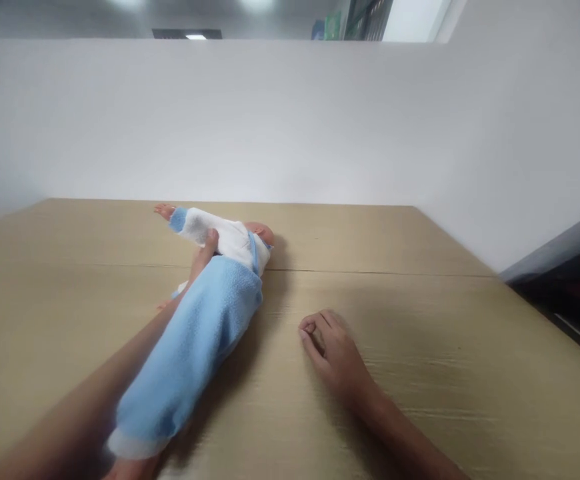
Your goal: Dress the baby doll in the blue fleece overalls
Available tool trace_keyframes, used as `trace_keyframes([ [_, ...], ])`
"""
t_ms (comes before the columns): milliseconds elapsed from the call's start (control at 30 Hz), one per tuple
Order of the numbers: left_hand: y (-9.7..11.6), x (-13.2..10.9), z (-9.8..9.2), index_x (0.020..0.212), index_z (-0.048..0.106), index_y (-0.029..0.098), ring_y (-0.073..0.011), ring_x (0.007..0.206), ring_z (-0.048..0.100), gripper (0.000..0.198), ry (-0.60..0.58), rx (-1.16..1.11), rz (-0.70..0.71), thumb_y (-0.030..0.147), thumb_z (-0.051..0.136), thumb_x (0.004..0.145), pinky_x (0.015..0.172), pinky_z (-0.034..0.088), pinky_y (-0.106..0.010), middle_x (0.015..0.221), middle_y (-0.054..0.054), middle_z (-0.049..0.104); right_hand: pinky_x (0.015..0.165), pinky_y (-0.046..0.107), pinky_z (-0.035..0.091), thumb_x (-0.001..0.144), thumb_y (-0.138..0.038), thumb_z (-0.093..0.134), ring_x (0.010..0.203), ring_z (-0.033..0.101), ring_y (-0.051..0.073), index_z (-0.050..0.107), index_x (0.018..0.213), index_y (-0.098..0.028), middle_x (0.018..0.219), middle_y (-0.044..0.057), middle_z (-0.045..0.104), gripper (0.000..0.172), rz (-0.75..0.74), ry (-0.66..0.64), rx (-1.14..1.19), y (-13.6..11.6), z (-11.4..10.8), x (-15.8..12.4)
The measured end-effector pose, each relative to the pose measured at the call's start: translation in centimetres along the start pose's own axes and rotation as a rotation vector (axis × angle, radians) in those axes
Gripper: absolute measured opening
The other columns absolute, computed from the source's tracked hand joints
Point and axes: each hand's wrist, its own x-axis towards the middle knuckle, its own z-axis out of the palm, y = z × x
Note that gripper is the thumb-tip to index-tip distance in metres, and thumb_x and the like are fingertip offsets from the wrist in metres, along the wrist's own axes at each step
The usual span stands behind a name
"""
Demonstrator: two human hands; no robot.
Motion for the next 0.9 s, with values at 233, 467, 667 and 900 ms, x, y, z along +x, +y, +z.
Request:
trace_keyframes([
  [233, 0.4, -0.8, 2.2, 0.118, 0.076, 0.018, -0.0399, 0.136, 0.065, 0.071, -0.029, -0.05, -0.006, 0.078, 0.08, 0.08, 0.123, 0.046, -0.051, 0.127, -0.012, 0.08, 0.087, 0.046, 0.05, 0.106, -0.024, 0.055, 0.096, 0.063, 0.028, 0.063, 0.099, -0.025, 0.098, 0.007, 0.067, 0.01, -0.002, 0.005, 0.013, 0.0, 0.1, 0.1],
  [467, 0.5, -1.5, 4.4, 0.116, 0.075, 0.019, -0.0374, 0.134, 0.065, 0.057, -0.13, 0.129, 0.106, 0.07, 0.073, 0.091, 0.119, 0.046, -0.047, 0.129, -0.011, 0.079, 0.089, 0.047, 0.051, 0.107, -0.029, 0.054, 0.098, 0.063, 0.028, 0.063, 0.098, -0.024, 0.099, 0.008, 0.067, 0.013, 0.002, 0.0, 0.031, -0.1, 0.2, 0.1],
  [667, -0.5, -1.7, 6.7, 0.12, 0.071, 0.019, -0.0336, 0.125, 0.067, 0.036, -0.341, 0.443, 0.365, 0.049, 0.065, 0.1, 0.114, 0.048, -0.048, 0.13, -0.014, 0.077, 0.089, 0.045, 0.056, 0.107, -0.055, 0.055, 0.097, 0.07, 0.027, 0.068, 0.122, -0.024, 0.109, 0.01, 0.073, 0.037, 0.239, 0.11, 0.346, 1.0, 0.1, 0.4],
  [900, 0.3, -3.4, 6.5, 0.134, 0.063, 0.02, -0.036, 0.132, 0.061, 0.042, -0.613, 0.921, 0.478, 0.046, 0.068, 0.101, 0.114, 0.044, -0.055, 0.138, -0.014, 0.072, 0.086, 0.034, 0.068, 0.11, -0.064, 0.033, 0.094, 0.081, 0.022, 0.075, 0.118, -0.017, 0.11, 0.013, 0.085, 0.064, 0.497, 0.029, 1.107, 4.5, -4.5, 2.9],
])
